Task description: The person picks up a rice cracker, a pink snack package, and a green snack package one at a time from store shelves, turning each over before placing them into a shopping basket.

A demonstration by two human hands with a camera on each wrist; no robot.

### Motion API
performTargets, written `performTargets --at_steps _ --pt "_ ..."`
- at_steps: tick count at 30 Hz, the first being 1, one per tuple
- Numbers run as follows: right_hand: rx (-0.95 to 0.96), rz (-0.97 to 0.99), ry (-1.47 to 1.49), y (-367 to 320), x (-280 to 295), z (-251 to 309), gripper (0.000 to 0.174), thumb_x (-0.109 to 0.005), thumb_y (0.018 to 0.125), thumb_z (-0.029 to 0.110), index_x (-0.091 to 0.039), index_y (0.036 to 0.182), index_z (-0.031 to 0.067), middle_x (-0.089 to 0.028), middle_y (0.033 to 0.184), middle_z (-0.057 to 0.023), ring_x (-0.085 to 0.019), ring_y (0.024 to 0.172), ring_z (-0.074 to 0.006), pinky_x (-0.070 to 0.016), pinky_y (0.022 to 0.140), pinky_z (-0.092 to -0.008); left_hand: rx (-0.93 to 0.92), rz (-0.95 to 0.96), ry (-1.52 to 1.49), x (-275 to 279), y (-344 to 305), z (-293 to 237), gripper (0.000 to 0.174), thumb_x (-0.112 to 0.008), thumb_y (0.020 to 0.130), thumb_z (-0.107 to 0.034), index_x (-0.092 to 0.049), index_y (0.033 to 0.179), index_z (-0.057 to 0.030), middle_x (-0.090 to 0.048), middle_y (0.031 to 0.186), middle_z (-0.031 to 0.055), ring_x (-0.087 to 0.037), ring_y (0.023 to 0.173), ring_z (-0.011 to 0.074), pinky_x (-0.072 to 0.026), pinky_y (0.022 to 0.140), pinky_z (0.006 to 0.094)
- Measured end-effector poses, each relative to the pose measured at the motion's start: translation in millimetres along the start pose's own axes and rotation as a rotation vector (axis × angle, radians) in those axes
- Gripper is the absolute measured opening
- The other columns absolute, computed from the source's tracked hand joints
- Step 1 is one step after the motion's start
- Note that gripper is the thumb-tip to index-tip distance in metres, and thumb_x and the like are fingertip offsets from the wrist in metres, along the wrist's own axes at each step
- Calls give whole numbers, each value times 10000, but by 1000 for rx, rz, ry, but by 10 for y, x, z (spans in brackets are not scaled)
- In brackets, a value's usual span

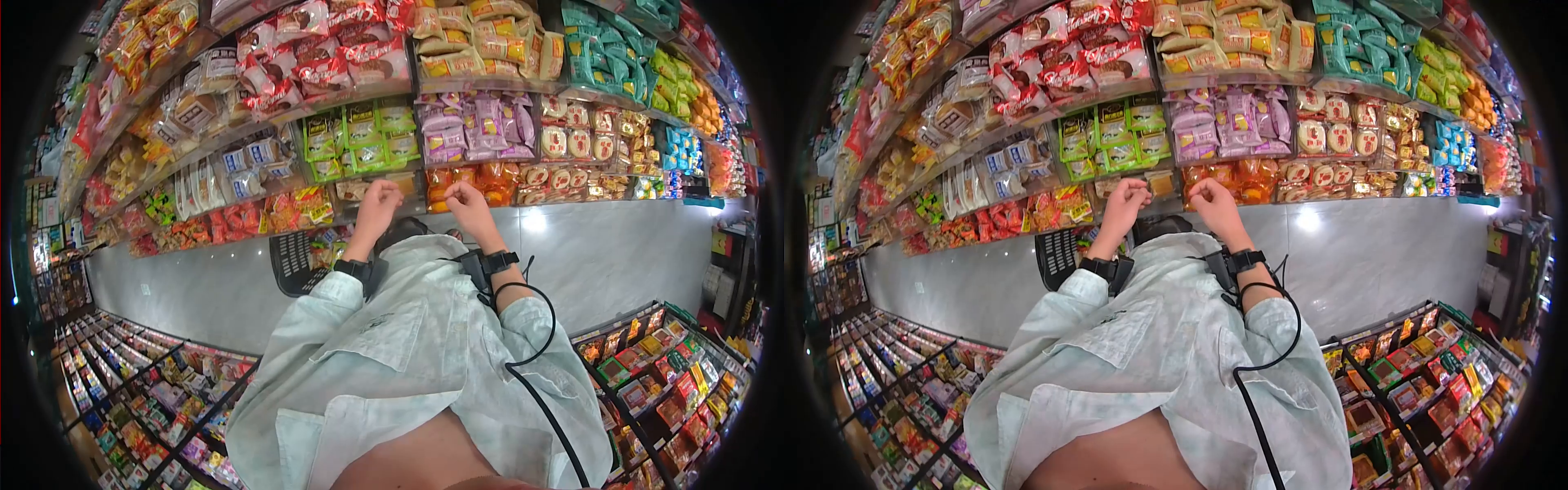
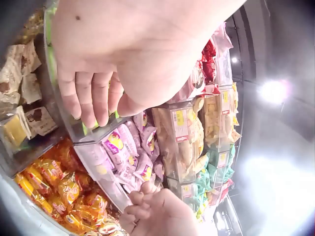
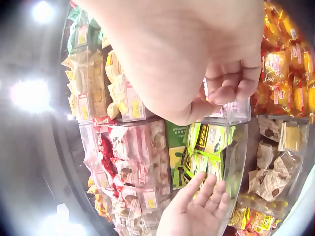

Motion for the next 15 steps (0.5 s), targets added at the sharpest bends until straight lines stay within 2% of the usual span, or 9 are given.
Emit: performTargets --at_steps 2,3,6,7,9,10,12,15 --pt "-65 -26 66 51 6 17 56 -664 914 49 -662 969 39 -600 828 35 -543 766 -62 -458 703 -248 -2 6 12 67 316 -111 237 -616 1040 -132 -577 1244 -16 -728 1025 91 -697 889 144 -550 780 283" --pt "-61 -42 71 73 -10 -1 22 -641 929 54 -648 948 47 -575 819 51 -509 751 -52 -436 698 -234 -61 -9 96 126 457 -161 285 -622 1035 -142 -552 1275 -6 -725 1013 97 -700 867 154 -552 758 287" --pt "-113 -81 -6 74 16 -8 33 -609 951 64 -640 949 53 -575 814 50 -514 736 -49 -438 676 -227 -62 -85 64 289 903 -154 357 -634 1029 -163 -528 1324 9 -732 1035 123 -710 857 171 -554 751 293" --pt "-153 -119 19 83 21 52 39 -603 954 65 -639 952 52 -574 808 48 -519 726 -50 -441 666 -227 -31 -69 97 315 932 -367 439 -647 1024 -185 -495 1376 26 -735 1082 155 -723 870 193 -558 752 306" --pt "-240 -191 72 23 23 143 51 -590 960 69 -638 957 51 -573 798 46 -528 708 -54 -447 645 -228 37 -67 -2 326 1106 -434 471 -647 1024 -187 -472 1400 38 -733 1115 173 -727 876 204 -563 754 313" --pt "-220 -235 71 -4 27 93 49 -592 960 69 -638 962 51 -574 793 45 -535 702 -55 -451 637 -231 76 -68 -48 342 1167 -449 488 -647 1025 -189 -460 1411 44 -732 1132 181 -729 879 210 -566 756 317" --pt "-176 -321 73 -24 14 16 47 -596 961 69 -638 971 51 -575 784 42 -547 689 -58 -460 621 -235 107 -17 -96 339 1272 -483 464 -641 1036 -192 -456 1387 50 -727 1152 196 -747 887 230 -573 749 328" --pt "-193 -333 163 -103 -56 69 43 -603 963 68 -641 979 53 -579 791 49 -545 697 -47 -464 641 -232 162 -2 -135 298 1394 -466 376 -632 1045 -170 -475 1314 41 -726 1147 200 -762 887 244 -574 738 325"
Point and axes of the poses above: each hand's wrist, its own y-axis towards the middle knuckle, its own x-axis out of the back of the hand, z = x × y, the point moved 3 cm from there along y, towards the middle knuckle
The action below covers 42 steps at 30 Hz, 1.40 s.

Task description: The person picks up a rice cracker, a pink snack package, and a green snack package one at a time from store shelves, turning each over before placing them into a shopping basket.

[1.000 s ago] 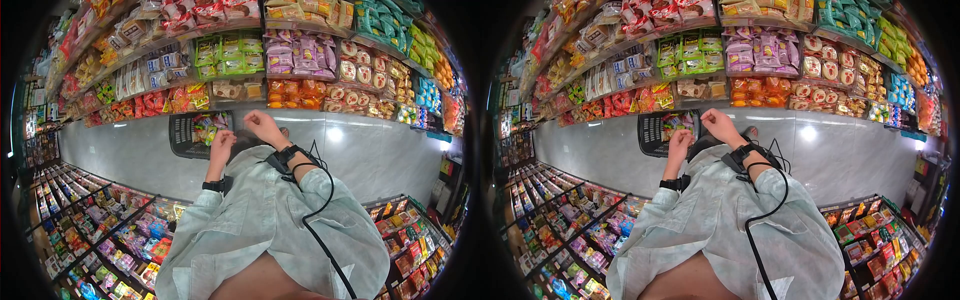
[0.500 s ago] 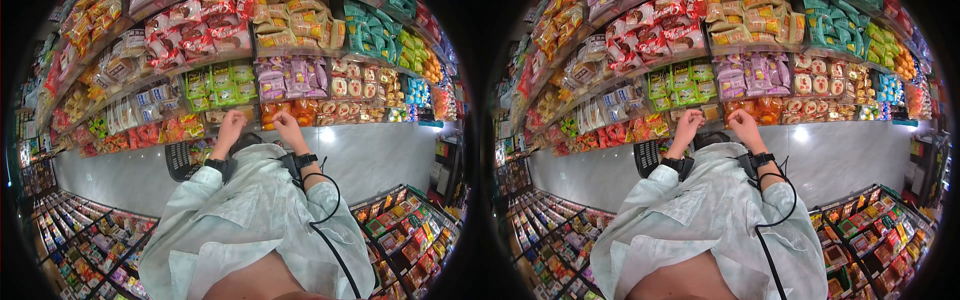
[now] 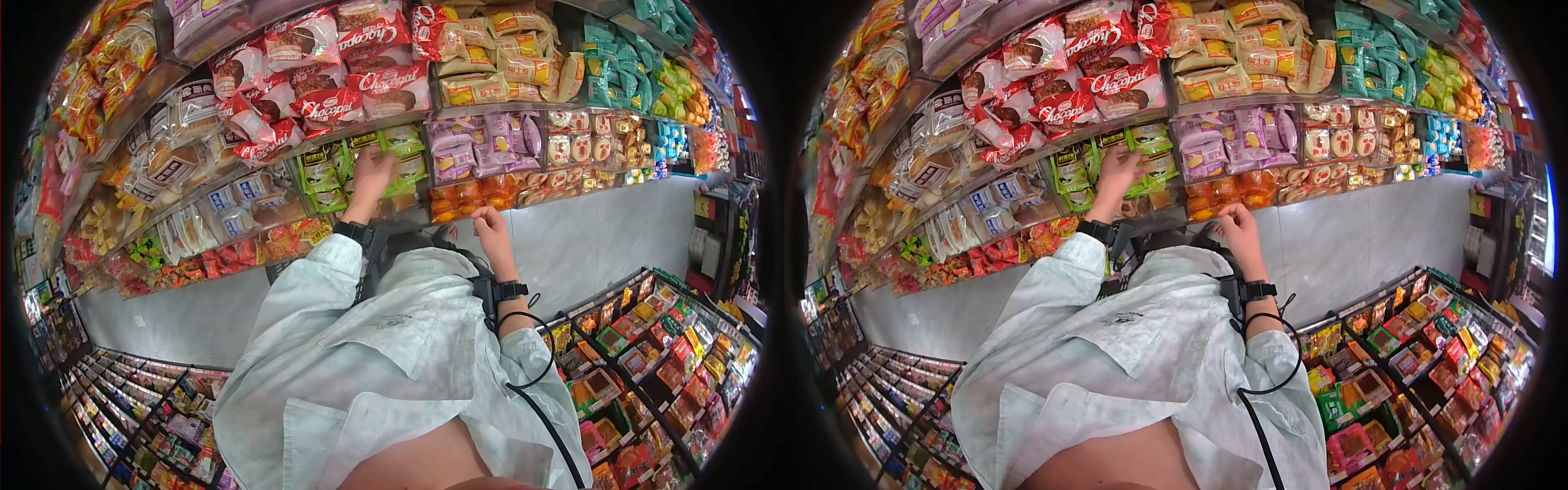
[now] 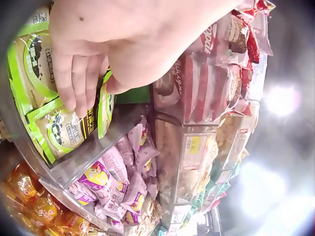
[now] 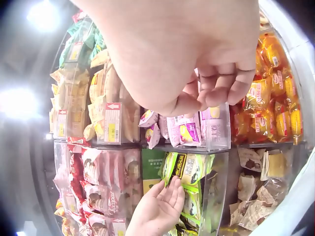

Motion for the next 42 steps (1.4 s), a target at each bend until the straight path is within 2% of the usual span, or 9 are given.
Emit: performTargets --at_steps 5,11,15,20,24,28,33,38,42 --pt "-20 17 -96 -14 -35 -105 49 -612 965 66 -646 998 58 -555 798 63 -497 704 -37 -421 645 -221 -88 -32 -50 38 125 146 229 -634 1026 -103 -509 1169 24 -731 1042 194 -771 846 254 -608 700 321" --pt "8 139 -144 93 -175 -61 50 -622 973 81 -649 1009 60 -542 808 74 -486 728 -34 -403 646 -219 -298 -17 91 104 -209 145 174 -620 1029 -83 -543 1152 12 -727 1008 141 -769 851 234 -577 739 319" --pt "109 257 -137 201 -202 -73 67 -639 1005 115 -647 1026 52 -553 824 68 -503 753 -39 -425 679 -225 -300 28 -29 15 -677 111 181 -632 1028 -86 -558 1163 8 -732 1020 113 -745 901 185 -553 800 303" --pt "-87 443 89 103 -145 209 348 -608 1075 316 -668 1291 50 -719 1133 -16 -654 991 -95 -525 896 -279 -290 140 -31 -227 -1443 144 158 -655 1022 -78 -587 1148 -11 -728 1062 79 -695 988 133 -538 868 284" --pt "-85 532 78 -50 -63 287 326 -617 1072 246 -640 1303 17 -730 1153 -49 -669 1044 -118 -528 912 -290 -341 199 -46 -508 -1841 445 103 -615 1039 -26 -561 1127 -14 -706 1081 71 -683 975 123 -577 882 295" --pt "38 661 176 -91 51 113 268 -671 1024 77 -585 1259 -21 -729 1127 -69 -675 1027 -112 -530 893 -266 -317 40 -4 -700 -2183 722 128 -597 1046 -28 -545 1160 -7 -712 1107 88 -694 1000 134 -578 881 292" --pt "88 793 109 -369 122 -74 224 -689 1006 58 -580 1192 -3 -730 1113 -71 -674 1015 -116 -533 886 -273 -282 -172 -60 -880 -2676 991 139 -580 1056 -46 -538 1180 0 -719 1137 106 -714 1006 153 -579 871 295" --pt "128 960 15 -519 80 -276 240 -711 988 52 -572 1181 20 -717 1090 -55 -666 997 -113 -532 883 -274 -260 -250 -38 -913 -3026 1232 269 -560 1062 -48 -531 1325 -3 -708 1197 98 -709 1035 158 -578 882 303" --pt "101 994 77 -724 71 -143 243 -713 998 75 -572 1189 27 -700 1089 -28 -646 1001 -92 -523 878 -269 -270 -318 -58 -946 -3217 1216 265 -564 1040 -25 -553 1299 27 -711 1174 108 -703 1027 169 -563 909 323"
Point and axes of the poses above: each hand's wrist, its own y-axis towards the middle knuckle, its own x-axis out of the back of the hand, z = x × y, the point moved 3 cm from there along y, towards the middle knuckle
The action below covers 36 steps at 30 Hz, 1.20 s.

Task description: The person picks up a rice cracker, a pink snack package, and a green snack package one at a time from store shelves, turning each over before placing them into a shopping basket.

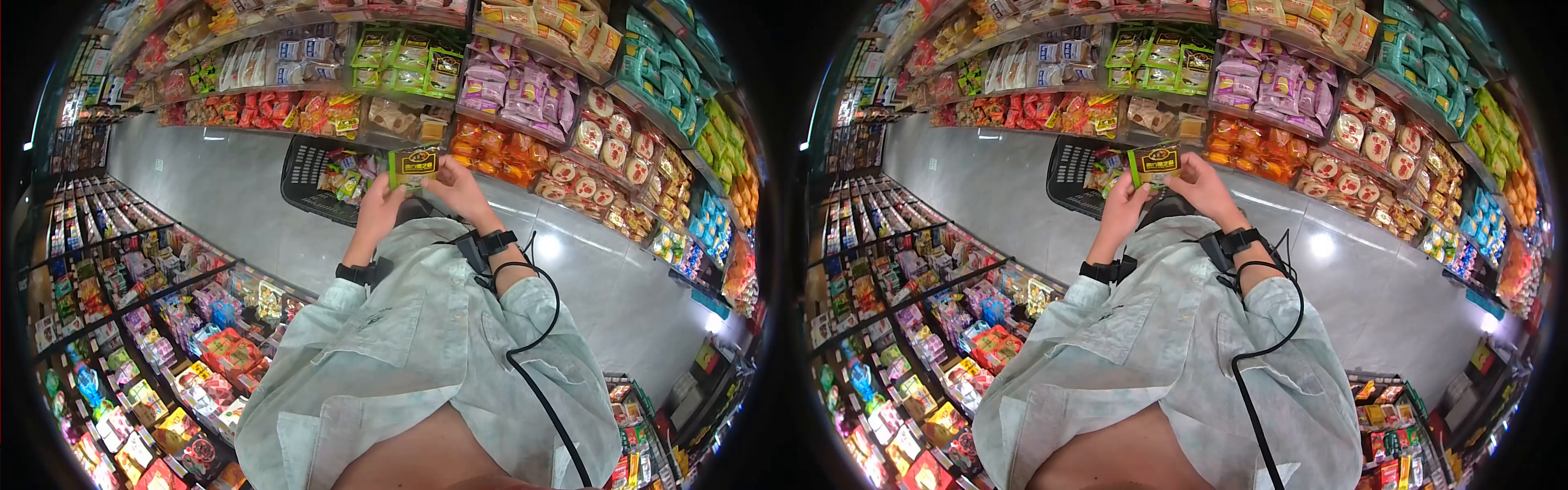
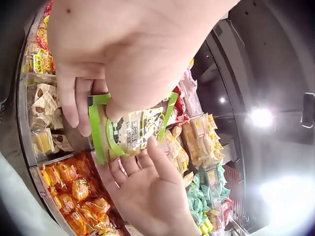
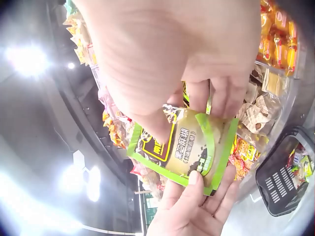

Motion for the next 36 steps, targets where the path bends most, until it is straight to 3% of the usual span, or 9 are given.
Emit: performTargets --at_steps 10,17,23,28,32,34,36 --pt "88 -88 54 171 -379 -77 179 -618 1069 113 -580 1222 28 -685 1120 6 -622 1045 -71 -500 911 -257 -47 -23 162 524 -59 312 290 -586 1028 -52 -580 1312 4 -717 1111 81 -688 979 132 -542 852 289" --pt "-66 81 -119 419 -974 -341 158 -598 1075 94 -586 1226 49 -683 1093 2 -622 1032 -73 -497 910 -256 -81 -117 -1 1164 -168 120 331 -672 1010 -115 -611 1316 -7 -721 1066 61 -682 854 110 -553 753 286" --pt "-174 89 -331 523 -1466 -592 135 -609 1073 116 -598 1193 57 -672 1032 13 -609 956 -56 -492 843 -244 -84 -77 122 1829 -225 289 235 -689 1010 -141 -712 1189 8 -749 1015 71 -689 873 108 -544 773 277" --pt "-267 0 -366 519 -1907 -652 130 -613 1073 134 -611 1174 51 -663 971 26 -590 898 -37 -469 789 -220 -92 -50 155 2263 -305 446 265 -661 1026 -199 -733 1200 -12 -761 984 77 -699 885 135 -542 809 292" --pt "-213 -13 -436 508 -2098 -874 130 -649 1045 145 -641 1123 41 -694 886 3 -602 820 -58 -482 744 -242 -28 -4 180 2561 -366 534 274 -649 1029 -218 -739 1206 -29 -764 1030 112 -722 917 182 -547 845 306" --pt "-112 -12 -418 554 -2213 -899 121 -659 1036 129 -651 1092 22 -695 889 -3 -615 828 -64 -492 755 -243 -138 -20 175 2678 -377 548 277 -645 1036 -193 -737 1233 -22 -763 1061 89 -694 922 142 -542 845 293" --pt "-211 17 -454 548 -2259 -885 113 -668 1027 118 -659 1065 11 -702 919 -8 -630 860 -69 -509 783 -249 -170 -22 164 2765 -382 565 270 -647 1035 -173 -738 1235 -16 -762 1069 81 -682 928 125 -539 845 288"
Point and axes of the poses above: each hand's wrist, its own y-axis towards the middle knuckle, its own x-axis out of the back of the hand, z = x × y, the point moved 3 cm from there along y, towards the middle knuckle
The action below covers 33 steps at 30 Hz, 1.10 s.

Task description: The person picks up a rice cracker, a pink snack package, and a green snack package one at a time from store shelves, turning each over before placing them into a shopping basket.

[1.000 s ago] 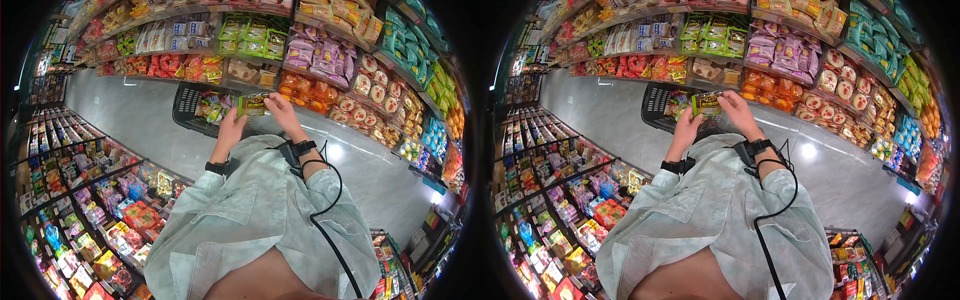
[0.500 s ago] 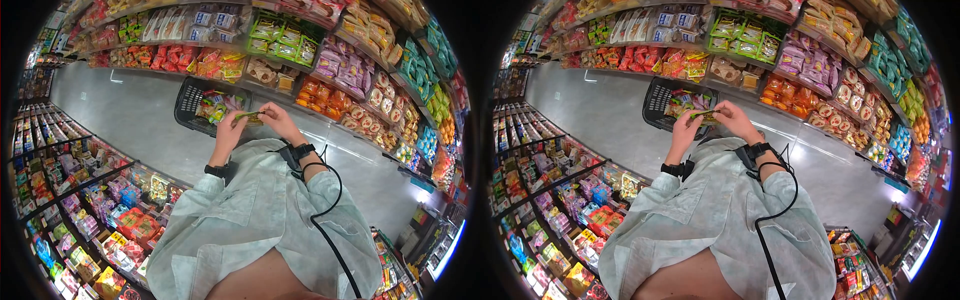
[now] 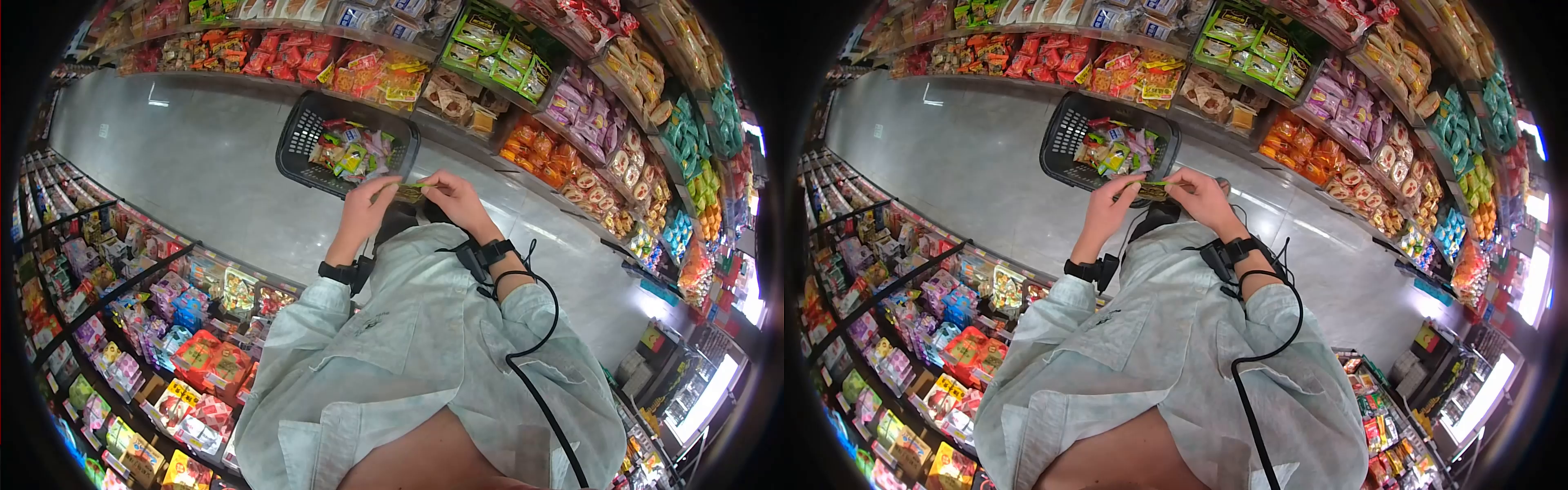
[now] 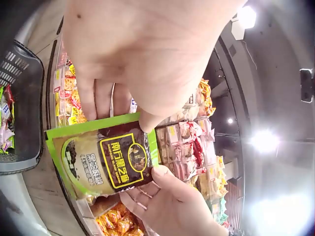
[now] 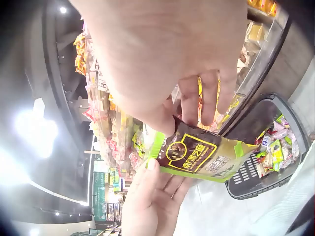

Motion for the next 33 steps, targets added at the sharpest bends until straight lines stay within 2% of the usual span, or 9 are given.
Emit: performTargets --at_steps 4,7,10,13,16,23,26,29,33 --pt "-102 72 21 12 -97 -49 70 -669 1024 77 -667 1013 8 -679 1021 -2 -639 953 -79 -529 870 -262 61 -11 -24 92 -68 98 228 -663 1019 -142 -743 1181 -4 -751 1045 89 -684 935 138 -541 848 292" --pt "36 -12 -139 41 -147 11 69 -682 1009 68 -678 1027 1 -670 1039 -27 -662 956 -106 -537 879 -270 59 -45 -8 116 -159 147 197 -671 1011 -127 -739 1138 7 -733 1022 92 -682 934 150 -542 854 297" --pt "52 -12 -175 64 -185 66 127 -721 978 96 -703 1042 -12 -660 1051 -74 -710 908 -164 -561 854 -293 71 -63 10 139 -259 181 179 -677 1005 -118 -731 1108 19 -717 1008 91 -680 929 162 -543 859 303" --pt "21 56 -175 85 -199 23 130 -733 968 107 -716 1055 12 -671 1061 -74 -706 924 -170 -564 863 -302 120 -77 8 137 -345 209 175 -680 1001 -113 -723 1099 26 -710 1006 92 -681 934 169 -542 863 308" --pt "-33 99 -184 37 -157 62 116 -712 982 83 -695 1069 8 -678 1033 -44 -666 936 -134 -545 906 -299 128 -88 0 66 -360 187 165 -693 987 -100 -721 1092 23 -711 1018 93 -679 939 174 -540 866 309" --pt "102 54 -191 -152 332 -4 106 -746 935 86 -715 1016 26 -694 1001 -54 -676 974 -171 -543 935 -326 -81 -73 102 -367 -172 -183 106 -748 908 -61 -697 979 -1 -704 999 89 -667 961 212 -524 881 327" --pt "118 78 -141 -267 637 -76 121 -755 917 100 -724 1011 31 -716 1007 -73 -697 1000 -202 -544 942 -337 -104 -40 226 -663 -102 -370 125 -762 892 -71 -686 969 -9 -698 989 89 -662 963 238 -517 884 343" --pt "148 7 -111 -411 951 -95 113 -741 925 103 -724 1013 33 -718 1017 -79 -700 1001 -212 -544 948 -349 -96 -36 303 -1039 -61 -530 144 -761 886 -136 -700 963 -30 -697 1008 128 -657 998 335 -507 903 409" --pt "177 -86 -17 -600 1315 -102 105 -721 936 97 -726 1021 35 -726 1022 -87 -704 984 -213 -547 939 -358 -111 -29 400 -1560 -31 -700 172 -754 896 -158 -680 970 -21 -680 987 136 -641 998 353 -496 891 434"
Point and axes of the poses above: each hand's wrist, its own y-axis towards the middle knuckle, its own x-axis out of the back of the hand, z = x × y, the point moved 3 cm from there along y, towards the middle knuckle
